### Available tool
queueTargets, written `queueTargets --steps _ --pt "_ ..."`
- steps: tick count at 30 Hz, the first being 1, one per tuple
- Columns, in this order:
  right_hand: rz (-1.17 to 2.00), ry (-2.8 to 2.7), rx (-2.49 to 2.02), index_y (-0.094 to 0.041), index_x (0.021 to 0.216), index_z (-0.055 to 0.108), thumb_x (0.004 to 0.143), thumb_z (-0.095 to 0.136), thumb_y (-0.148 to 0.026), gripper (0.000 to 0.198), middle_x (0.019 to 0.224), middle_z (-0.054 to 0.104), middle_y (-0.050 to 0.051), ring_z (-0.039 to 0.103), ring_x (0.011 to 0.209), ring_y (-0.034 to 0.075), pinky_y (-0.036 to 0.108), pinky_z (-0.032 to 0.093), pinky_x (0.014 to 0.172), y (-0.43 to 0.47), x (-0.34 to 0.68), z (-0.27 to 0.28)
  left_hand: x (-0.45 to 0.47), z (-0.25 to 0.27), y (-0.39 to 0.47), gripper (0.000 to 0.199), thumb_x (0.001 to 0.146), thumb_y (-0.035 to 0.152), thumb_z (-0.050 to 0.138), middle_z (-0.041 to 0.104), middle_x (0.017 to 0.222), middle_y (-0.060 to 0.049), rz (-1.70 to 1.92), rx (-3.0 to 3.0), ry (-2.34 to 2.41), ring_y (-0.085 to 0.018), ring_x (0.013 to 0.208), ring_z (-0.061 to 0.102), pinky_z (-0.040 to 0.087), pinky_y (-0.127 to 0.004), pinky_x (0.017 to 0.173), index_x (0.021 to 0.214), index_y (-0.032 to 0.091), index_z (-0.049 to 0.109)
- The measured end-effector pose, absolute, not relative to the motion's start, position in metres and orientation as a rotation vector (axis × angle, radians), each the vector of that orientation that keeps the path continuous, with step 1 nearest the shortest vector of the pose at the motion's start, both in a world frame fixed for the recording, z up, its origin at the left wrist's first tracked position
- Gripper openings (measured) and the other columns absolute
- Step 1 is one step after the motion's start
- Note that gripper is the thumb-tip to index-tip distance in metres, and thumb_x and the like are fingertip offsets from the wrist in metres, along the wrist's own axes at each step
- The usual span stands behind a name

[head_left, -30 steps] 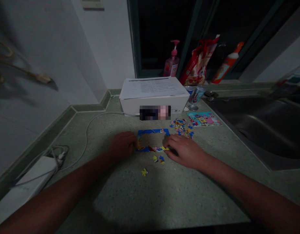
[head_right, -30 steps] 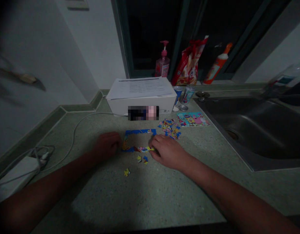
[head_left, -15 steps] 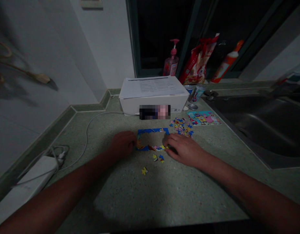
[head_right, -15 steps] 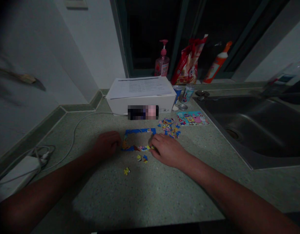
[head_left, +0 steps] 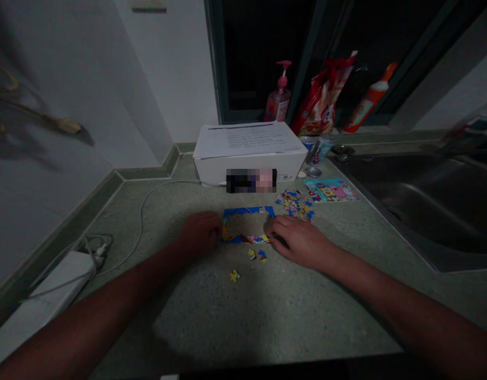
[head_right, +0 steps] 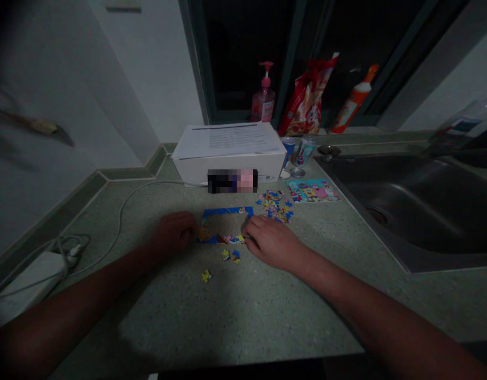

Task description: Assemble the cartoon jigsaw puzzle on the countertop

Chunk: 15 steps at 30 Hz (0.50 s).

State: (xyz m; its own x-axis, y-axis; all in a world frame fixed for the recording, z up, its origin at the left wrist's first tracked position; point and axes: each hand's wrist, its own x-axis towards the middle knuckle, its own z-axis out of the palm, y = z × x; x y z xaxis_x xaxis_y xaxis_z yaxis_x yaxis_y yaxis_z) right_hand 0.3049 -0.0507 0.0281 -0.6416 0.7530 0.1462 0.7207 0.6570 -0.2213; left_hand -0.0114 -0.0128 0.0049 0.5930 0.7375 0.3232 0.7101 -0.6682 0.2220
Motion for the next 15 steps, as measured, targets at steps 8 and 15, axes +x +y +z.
queueTargets --steps 8,15 --pt "0.163 -2.619 -1.188 -0.019 0.103 0.069 0.099 0.057 -0.017 0.012 0.102 0.070 0.010 0.066 0.094 0.025 0.040 0.052 0.085 -0.052 0.303 0.028 -0.011 0.006 -0.013 0.023 0.073 0.003 0.047 0.063 0.070 -0.002 0.630 2.746 1.235 -0.017 0.067 0.056 0.040 -0.028 0.065 0.070 0.020 0.063" --pt "0.186 -2.558 -0.841 -0.020 0.112 0.071 0.102 0.060 -0.024 0.015 0.127 0.070 0.014 0.062 0.125 0.029 0.051 0.053 0.103 -0.071 0.281 0.025 -0.011 0.004 -0.013 0.023 0.075 0.004 0.048 0.064 0.071 -0.002 0.623 2.739 1.249 -0.017 0.068 0.057 0.041 -0.028 0.066 0.072 0.020 0.064"
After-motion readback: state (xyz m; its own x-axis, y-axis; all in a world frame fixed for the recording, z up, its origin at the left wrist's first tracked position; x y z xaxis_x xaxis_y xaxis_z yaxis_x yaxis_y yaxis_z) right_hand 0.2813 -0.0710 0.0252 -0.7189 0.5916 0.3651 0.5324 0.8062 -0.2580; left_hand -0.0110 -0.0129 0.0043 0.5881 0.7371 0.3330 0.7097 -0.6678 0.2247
